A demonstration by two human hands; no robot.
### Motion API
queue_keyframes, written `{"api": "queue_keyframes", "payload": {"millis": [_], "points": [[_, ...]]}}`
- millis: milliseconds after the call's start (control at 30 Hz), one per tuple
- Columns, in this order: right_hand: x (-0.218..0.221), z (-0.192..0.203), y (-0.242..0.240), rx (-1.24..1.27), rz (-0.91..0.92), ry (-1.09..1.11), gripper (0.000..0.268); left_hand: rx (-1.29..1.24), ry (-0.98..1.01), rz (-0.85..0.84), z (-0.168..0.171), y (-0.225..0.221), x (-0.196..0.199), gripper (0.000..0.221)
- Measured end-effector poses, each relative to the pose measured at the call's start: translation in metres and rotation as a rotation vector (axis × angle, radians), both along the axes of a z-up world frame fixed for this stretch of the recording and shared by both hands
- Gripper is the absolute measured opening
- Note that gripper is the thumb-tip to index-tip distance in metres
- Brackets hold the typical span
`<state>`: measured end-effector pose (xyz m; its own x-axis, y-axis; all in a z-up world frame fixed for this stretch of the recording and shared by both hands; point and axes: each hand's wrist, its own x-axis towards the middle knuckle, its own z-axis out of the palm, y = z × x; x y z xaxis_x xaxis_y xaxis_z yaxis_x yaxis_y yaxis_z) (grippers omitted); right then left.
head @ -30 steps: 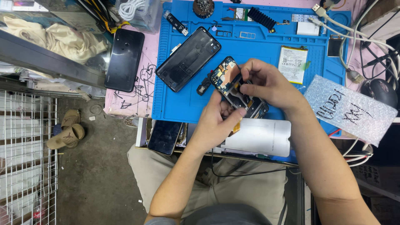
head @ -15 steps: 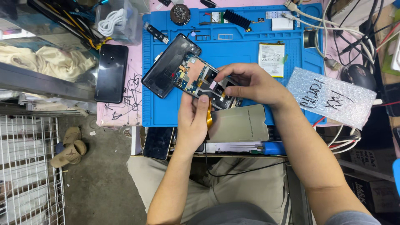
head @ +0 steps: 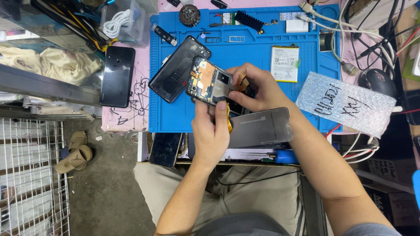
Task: The person assembles a mobile phone by connecting ribbon cables to the motherboard, placing a battery into the chassis, and attaching the screen assembly.
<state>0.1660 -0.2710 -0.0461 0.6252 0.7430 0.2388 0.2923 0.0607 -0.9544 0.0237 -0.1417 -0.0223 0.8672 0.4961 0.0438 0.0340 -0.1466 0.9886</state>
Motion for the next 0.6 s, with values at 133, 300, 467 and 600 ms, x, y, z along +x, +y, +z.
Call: {"api": "queue_keyframes", "payload": {"millis": [133,300,467,600], "points": [[-0.004,0.012,0.001,-0.012,-0.025,0.144,0.010,0.012,-0.073,0.031,-0.001,-0.006,0.001,0.026],[-0.006,0.019,-0.008,0.195,0.069,0.353,0.031,-0.045,-0.063,0.023,0.016,-0.012,-0.006,0.028],[-0.005,0.019,-0.013,0.191,0.081,0.298,0.035,0.017,-0.089,0.006,0.018,-0.012,-0.008,0.027],[-0.006,0.021,-0.012,0.198,0.103,0.284,0.033,0.019,-0.064,0.022,0.005,-0.009,-0.008,0.024]]}}
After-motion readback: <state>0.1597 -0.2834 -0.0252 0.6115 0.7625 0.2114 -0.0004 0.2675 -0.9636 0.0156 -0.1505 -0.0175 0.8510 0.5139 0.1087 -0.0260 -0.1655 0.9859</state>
